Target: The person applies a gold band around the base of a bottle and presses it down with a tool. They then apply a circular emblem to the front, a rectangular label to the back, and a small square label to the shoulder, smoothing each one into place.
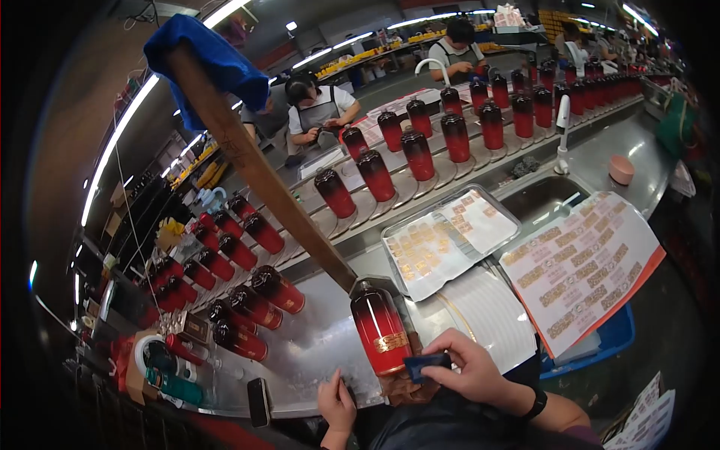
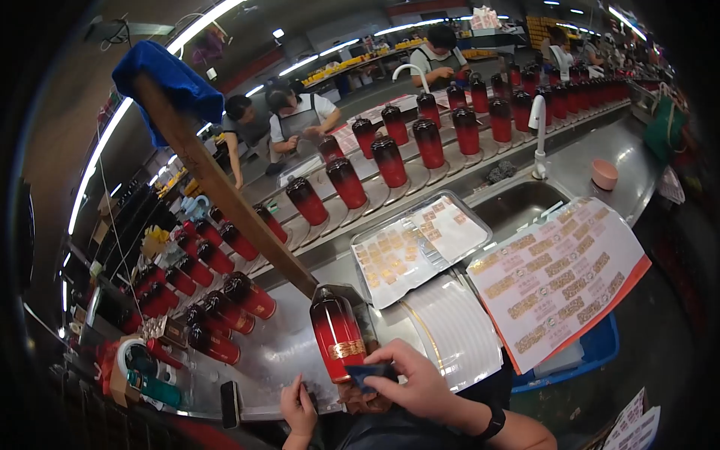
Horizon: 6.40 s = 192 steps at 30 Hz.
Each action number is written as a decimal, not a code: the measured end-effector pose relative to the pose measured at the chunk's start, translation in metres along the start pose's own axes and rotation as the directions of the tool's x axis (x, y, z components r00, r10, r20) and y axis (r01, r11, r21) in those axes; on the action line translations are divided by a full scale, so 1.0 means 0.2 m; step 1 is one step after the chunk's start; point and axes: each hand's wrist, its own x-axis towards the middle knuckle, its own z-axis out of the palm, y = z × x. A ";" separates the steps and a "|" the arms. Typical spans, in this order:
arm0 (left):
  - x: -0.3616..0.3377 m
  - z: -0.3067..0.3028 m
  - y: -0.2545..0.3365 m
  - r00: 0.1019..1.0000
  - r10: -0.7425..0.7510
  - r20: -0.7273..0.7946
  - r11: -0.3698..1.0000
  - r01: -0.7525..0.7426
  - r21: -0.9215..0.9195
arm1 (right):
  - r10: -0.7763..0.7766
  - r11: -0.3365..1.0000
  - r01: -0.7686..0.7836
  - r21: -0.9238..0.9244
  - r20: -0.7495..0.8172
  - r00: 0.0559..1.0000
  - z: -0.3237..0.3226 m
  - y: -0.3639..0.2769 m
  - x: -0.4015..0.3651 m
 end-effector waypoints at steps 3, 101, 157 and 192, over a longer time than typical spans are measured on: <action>0.02 -0.01 0.02 0.997 0.074 0.021 0.996 -0.074 0.040 | 0.001 1.000 0.000 -0.021 0.069 0.998 0.02 -0.03 0.02; 0.08 -0.14 -0.55 0.667 0.026 0.744 -0.484 0.660 -0.575 | 0.223 -0.220 -0.811 0.541 0.838 0.498 -0.47 0.97 -0.76; 0.38 -0.18 0.22 0.898 0.435 0.061 0.880 -0.438 0.184 | 0.306 -0.185 -0.757 0.626 0.769 0.561 -0.44 0.91 -0.77; 0.21 0.03 0.10 0.876 0.477 -0.074 0.878 -0.479 -0.010 | 0.258 -0.181 -0.748 0.639 0.764 0.591 -0.42 0.94 -0.77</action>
